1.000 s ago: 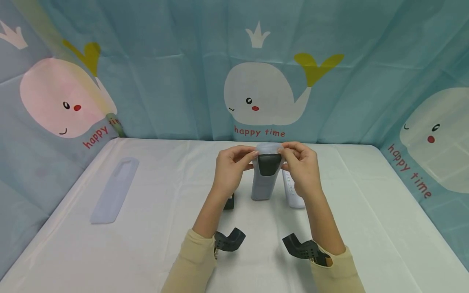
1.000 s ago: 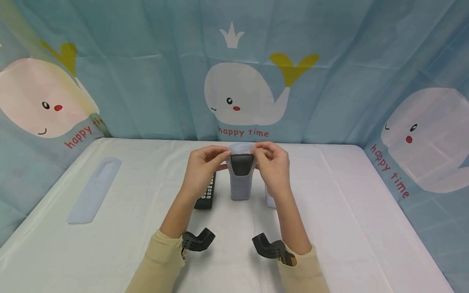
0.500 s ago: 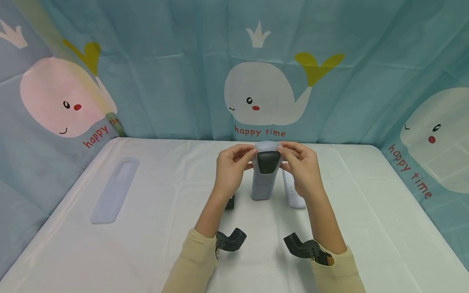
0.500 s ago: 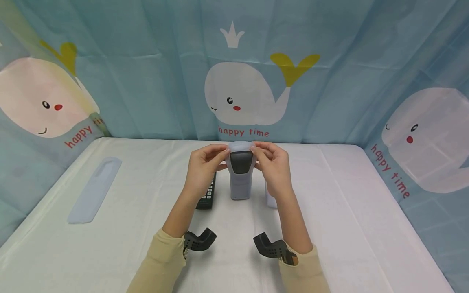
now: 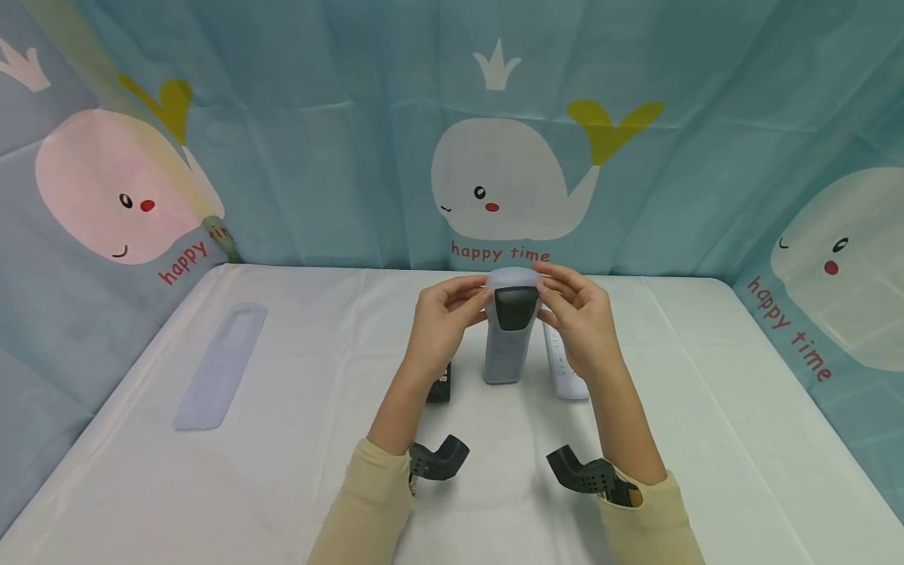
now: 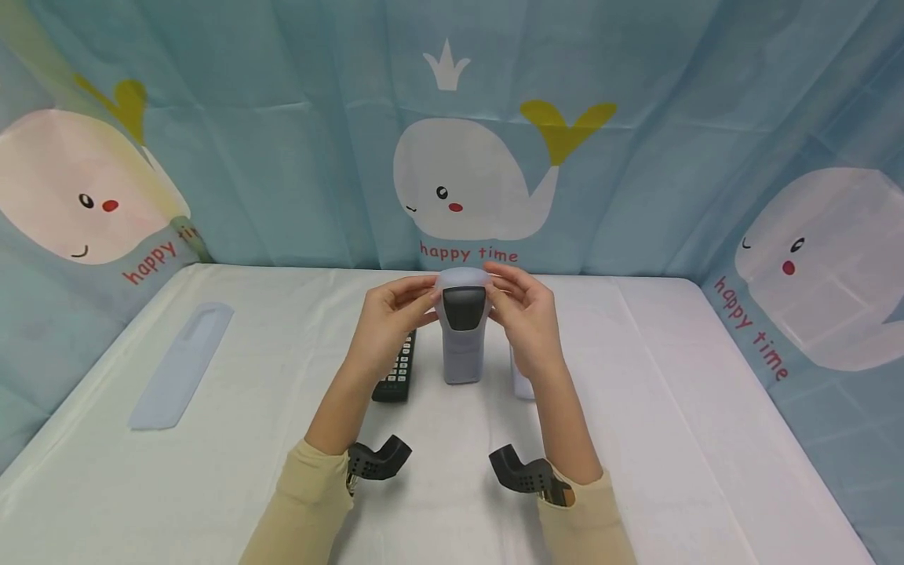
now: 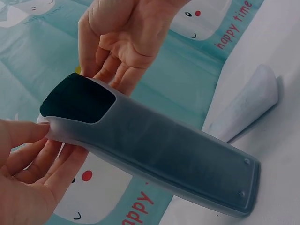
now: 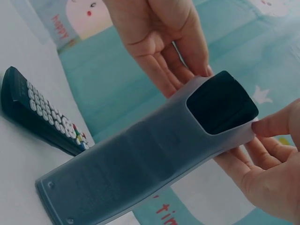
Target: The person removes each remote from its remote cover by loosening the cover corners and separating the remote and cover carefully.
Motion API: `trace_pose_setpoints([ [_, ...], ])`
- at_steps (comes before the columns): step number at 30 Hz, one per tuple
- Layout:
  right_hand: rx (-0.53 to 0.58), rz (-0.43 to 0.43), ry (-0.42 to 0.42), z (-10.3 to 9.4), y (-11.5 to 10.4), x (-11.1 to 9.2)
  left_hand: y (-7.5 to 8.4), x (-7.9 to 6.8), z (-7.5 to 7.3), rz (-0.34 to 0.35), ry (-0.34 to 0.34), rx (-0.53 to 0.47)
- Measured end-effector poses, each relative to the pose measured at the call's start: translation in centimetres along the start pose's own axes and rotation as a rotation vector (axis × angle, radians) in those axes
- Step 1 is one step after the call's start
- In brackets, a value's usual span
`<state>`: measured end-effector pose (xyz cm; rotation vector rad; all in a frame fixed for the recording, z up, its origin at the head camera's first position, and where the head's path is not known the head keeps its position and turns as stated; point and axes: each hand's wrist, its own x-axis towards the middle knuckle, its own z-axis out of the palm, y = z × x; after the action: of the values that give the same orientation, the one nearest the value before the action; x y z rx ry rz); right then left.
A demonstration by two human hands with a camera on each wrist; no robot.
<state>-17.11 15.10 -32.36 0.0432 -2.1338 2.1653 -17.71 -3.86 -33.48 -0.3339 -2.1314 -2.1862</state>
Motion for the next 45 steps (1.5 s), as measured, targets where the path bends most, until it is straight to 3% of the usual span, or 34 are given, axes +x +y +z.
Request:
trace_pose_setpoints([
  [19, -0.018, 0.027, 0.010, 0.2, 0.5, 0.6, -1.1, 0.5, 0.4, 0.017, 0.072, 0.005],
  [23, -0.051, 0.073, -0.012, 0.0, 0.5, 0.5, -1.0, 0.5, 0.2, -0.009, 0.031, 0.023],
  [33, -0.096, 0.118, -0.095, -0.6, 0.5, 0.4, -1.0, 0.8, -1.4, -0.147, -0.175, 0.006],
  [36, -0.133, 0.113, -0.124, -0.9, 0.4, 0.5, -1.1, 0.8, -1.5, -0.145, -0.180, 0.007],
  [45, -0.142, 0.102, -0.166, -1.4, 0.6, 0.7, -1.2, 0.7, -1.0, -0.128, -0.106, 0.011],
])
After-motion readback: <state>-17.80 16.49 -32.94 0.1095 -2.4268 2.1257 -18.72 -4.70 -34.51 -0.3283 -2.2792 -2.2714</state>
